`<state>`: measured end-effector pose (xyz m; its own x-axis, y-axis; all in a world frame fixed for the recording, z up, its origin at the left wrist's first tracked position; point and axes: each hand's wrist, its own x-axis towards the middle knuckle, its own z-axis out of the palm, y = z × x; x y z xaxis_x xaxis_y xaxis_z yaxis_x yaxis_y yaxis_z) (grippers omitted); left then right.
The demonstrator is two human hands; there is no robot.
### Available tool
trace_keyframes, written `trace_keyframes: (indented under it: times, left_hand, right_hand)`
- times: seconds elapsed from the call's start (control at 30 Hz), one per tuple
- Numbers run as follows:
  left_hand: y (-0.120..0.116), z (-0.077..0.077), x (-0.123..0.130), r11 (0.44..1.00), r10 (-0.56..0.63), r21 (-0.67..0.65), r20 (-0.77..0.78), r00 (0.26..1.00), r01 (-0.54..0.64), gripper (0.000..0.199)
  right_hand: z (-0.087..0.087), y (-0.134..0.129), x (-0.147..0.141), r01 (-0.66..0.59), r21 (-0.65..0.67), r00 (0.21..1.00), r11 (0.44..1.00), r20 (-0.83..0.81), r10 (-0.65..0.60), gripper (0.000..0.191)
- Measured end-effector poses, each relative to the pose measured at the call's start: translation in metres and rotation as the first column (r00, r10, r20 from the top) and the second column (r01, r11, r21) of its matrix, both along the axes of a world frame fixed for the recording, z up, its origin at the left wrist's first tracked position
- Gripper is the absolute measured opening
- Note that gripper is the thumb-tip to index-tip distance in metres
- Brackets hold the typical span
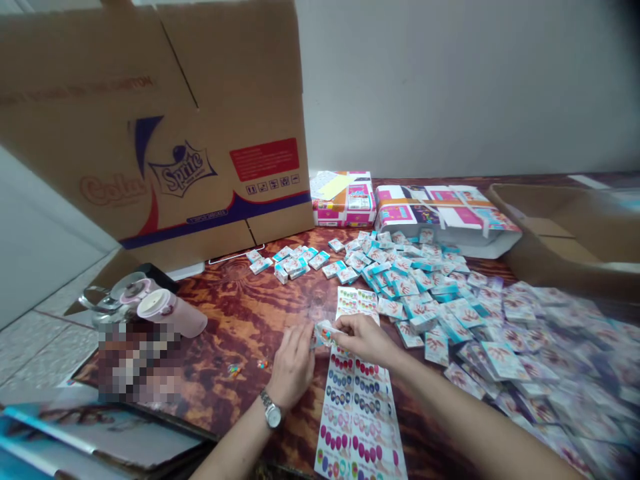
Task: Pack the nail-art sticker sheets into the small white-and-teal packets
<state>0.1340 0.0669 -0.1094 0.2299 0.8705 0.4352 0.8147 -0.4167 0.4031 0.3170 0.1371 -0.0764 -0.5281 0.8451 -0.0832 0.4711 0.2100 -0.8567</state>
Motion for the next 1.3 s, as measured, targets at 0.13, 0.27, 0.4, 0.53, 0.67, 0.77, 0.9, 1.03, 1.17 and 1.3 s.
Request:
trace_keyframes:
  times: [0.13,0.27,0.4,0.53,0.67,0.77,0.9,1.03,1.17,1.3]
  left_hand:
    - [-0.006,0.005,0.0,0.996,-0.081,-0.038,-0.096,0.992,0.077,0.054]
    - [-0.012,0.013,0.002,0.983,-0.159,-0.104,-0.067,0.985,0.152,0.057]
    - [-0.016,0.019,0.005,0.964,-0.23,-0.138,0.0,0.973,0.228,0.06]
    - [-0.019,0.02,0.006,0.967,-0.225,-0.129,-0.023,0.974,0.22,0.062]
    - [-0.021,0.018,0.005,0.963,-0.225,-0.153,0.006,0.974,0.223,0.06]
    - [-0.023,0.016,0.007,0.962,-0.21,-0.171,0.023,0.977,0.211,0.059]
    - [-0.025,0.016,0.011,0.972,-0.174,-0.154,0.043,0.984,0.179,0.055]
    - [-0.026,0.016,0.013,0.984,-0.142,-0.107,0.025,0.99,0.144,0.05]
    - [-0.028,0.016,0.011,0.988,-0.144,-0.063,-0.008,0.99,0.143,0.052]
    - [-0.031,0.017,0.01,0.988,-0.147,-0.035,0.008,0.989,0.147,0.054]
  right_hand:
    - [0.003,0.0,0.0,-0.061,-0.122,0.998,0.991,-0.017,0.06,0.019]
    - [0.004,0.002,0.004,-0.191,-0.202,0.981,0.961,-0.081,0.177,0.018]
    - [-0.005,0.0,0.007,-0.242,-0.351,0.965,0.904,-0.188,0.185,0.017]
    - [-0.011,-0.01,0.002,-0.132,-0.317,0.976,0.939,-0.207,0.068,0.011]
    - [-0.013,-0.018,0.003,-0.133,-0.37,0.939,0.919,-0.344,-0.003,0.018]
    - [-0.014,-0.021,0.006,-0.139,-0.378,0.905,0.915,-0.424,-0.038,0.023]
    - [-0.01,-0.026,0.003,-0.095,-0.288,0.912,0.953,-0.409,-0.033,0.025]
    - [0.008,-0.038,-0.005,-0.038,0.017,0.979,0.999,-0.2,0.041,0.011]
    - [0.018,-0.043,-0.008,0.019,0.272,1.0,0.962,-0.026,-0.012,0.018]
    - [0.013,-0.039,-0.005,0.012,0.234,1.0,0.972,-0.022,-0.007,0.03]
